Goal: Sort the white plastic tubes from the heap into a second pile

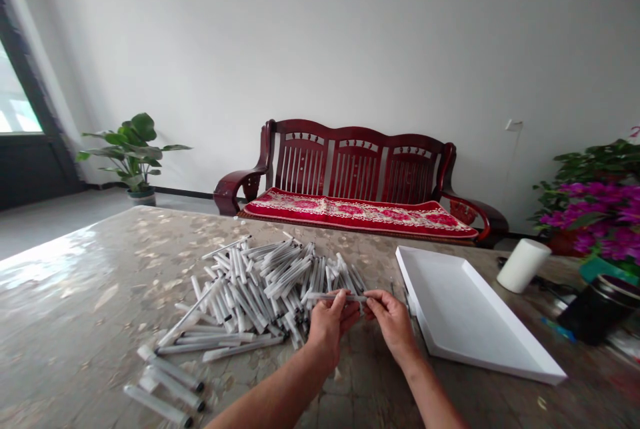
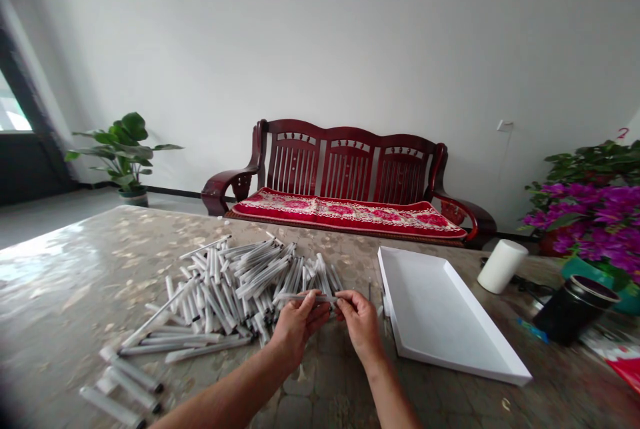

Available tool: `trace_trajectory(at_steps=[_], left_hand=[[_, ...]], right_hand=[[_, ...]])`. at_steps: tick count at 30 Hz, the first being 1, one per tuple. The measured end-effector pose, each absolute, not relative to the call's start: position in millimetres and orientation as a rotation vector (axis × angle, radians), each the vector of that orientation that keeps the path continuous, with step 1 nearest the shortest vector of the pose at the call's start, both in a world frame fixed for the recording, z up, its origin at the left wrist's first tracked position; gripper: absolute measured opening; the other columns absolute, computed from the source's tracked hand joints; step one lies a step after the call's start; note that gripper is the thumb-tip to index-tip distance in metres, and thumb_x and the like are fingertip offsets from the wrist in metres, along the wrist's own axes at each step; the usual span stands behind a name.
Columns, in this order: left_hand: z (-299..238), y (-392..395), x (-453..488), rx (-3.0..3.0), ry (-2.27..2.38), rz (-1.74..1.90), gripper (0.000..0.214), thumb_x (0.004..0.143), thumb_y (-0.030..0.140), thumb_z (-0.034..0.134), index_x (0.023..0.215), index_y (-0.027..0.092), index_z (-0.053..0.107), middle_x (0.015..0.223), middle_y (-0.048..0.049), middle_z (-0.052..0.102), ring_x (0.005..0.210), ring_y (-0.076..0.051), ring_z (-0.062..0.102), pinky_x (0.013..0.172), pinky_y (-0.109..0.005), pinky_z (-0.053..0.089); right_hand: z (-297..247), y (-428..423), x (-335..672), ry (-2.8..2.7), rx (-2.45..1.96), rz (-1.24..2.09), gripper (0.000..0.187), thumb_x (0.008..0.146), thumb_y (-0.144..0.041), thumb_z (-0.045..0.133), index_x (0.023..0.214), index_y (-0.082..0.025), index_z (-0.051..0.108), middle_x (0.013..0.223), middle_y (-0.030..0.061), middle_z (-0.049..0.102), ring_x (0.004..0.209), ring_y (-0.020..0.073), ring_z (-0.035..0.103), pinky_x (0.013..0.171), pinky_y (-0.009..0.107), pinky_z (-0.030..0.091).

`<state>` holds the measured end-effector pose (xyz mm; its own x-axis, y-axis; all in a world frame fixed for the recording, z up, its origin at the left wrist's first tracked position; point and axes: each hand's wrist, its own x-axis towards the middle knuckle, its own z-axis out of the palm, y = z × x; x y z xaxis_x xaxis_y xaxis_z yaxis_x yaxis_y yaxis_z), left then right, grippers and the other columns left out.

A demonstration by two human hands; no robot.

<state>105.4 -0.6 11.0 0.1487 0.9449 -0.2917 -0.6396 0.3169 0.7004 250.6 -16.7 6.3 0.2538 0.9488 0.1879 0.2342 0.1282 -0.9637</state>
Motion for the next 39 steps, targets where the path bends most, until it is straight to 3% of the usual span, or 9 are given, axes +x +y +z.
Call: trace_trajectory(at_steps=[4, 9, 15, 20, 27, 39], left_hand=[[5.9, -3.6, 109.2, 0.511, 0.776, 1.208, 0.042, 0.063, 0.045, 0.089, 0.085, 0.015, 0.069, 0.082, -0.0084, 0.076, 0.079, -0.021, 0.074, 0.069, -0.03, 0.06], [3.0, -3.8, 108.6, 0.546, 0.749, 1.199, 0.043, 0.061, 0.046, 0.089, 0.084, 0.015, 0.071, 0.083, -0.0087, 0.077, 0.08, -0.021, 0.075, 0.073, -0.03, 0.059], [7.5, 3.5, 106.2, 0.533, 0.81, 1.258, 0.045, 0.058, 0.048, 0.089, 0.08, 0.014, 0.071, 0.076, -0.0074, 0.076, 0.073, -0.019, 0.073, 0.069, -0.027, 0.057], [4.2, 9.1, 103.9, 0.578, 0.825, 1.306, 0.044, 0.057, 0.049, 0.088, 0.079, 0.015, 0.07, 0.075, -0.0053, 0.074, 0.074, -0.02, 0.073, 0.068, -0.028, 0.057], [2.0, 13.4, 102.4, 0.685, 0.846, 1.29, 0.045, 0.059, 0.053, 0.086, 0.075, 0.016, 0.068, 0.069, -0.0032, 0.072, 0.065, -0.017, 0.07, 0.066, -0.028, 0.057], [3.4, 11.9, 99.7, 0.742, 0.855, 1.254, 0.041, 0.065, 0.053, 0.081, 0.077, 0.018, 0.064, 0.071, -0.002, 0.071, 0.062, -0.017, 0.068, 0.061, -0.031, 0.058]], right_hand=[[6.3, -19.1, 256.0, -1.19, -1.366, 0.829, 0.039, 0.078, -0.061, 0.063, 0.092, -0.025, 0.07, 0.079, 0.0027, 0.071, 0.072, 0.023, 0.068, 0.062, 0.033, 0.055], [4.9, -19.0, 256.6, -1.242, -1.467, 0.819, 0.043, 0.079, -0.067, 0.058, 0.074, -0.025, 0.065, 0.062, -0.0004, 0.063, 0.055, 0.0186, 0.06, 0.046, 0.027, 0.044], [-0.6, -14.1, 260.6, -1.227, -1.455, 0.743, 0.037, 0.077, -0.059, 0.061, 0.086, -0.024, 0.069, 0.069, 0.0014, 0.069, 0.064, 0.0216, 0.065, 0.058, 0.032, 0.052], [-5.8, -14.0, 273.3, -1.522, -1.625, 0.271, 0.015, 0.084, -0.031, 0.057, 0.084, -0.026, 0.071, 0.088, 0.0046, 0.072, 0.088, 0.0231, 0.066, 0.081, 0.034, 0.05], [-10.0, -16.6, 283.7, -1.794, -1.889, -0.072, 0.023, 0.088, -0.011, 0.054, 0.093, -0.023, 0.073, 0.097, 0.0076, 0.069, 0.097, 0.0228, 0.064, 0.087, 0.032, 0.047], [-0.4, -18.8, 283.7, -1.8, -1.952, -0.165, 0.021, 0.091, -0.019, 0.056, 0.101, -0.023, 0.074, 0.106, 0.009, 0.071, 0.101, 0.0245, 0.059, 0.092, 0.035, 0.041]])
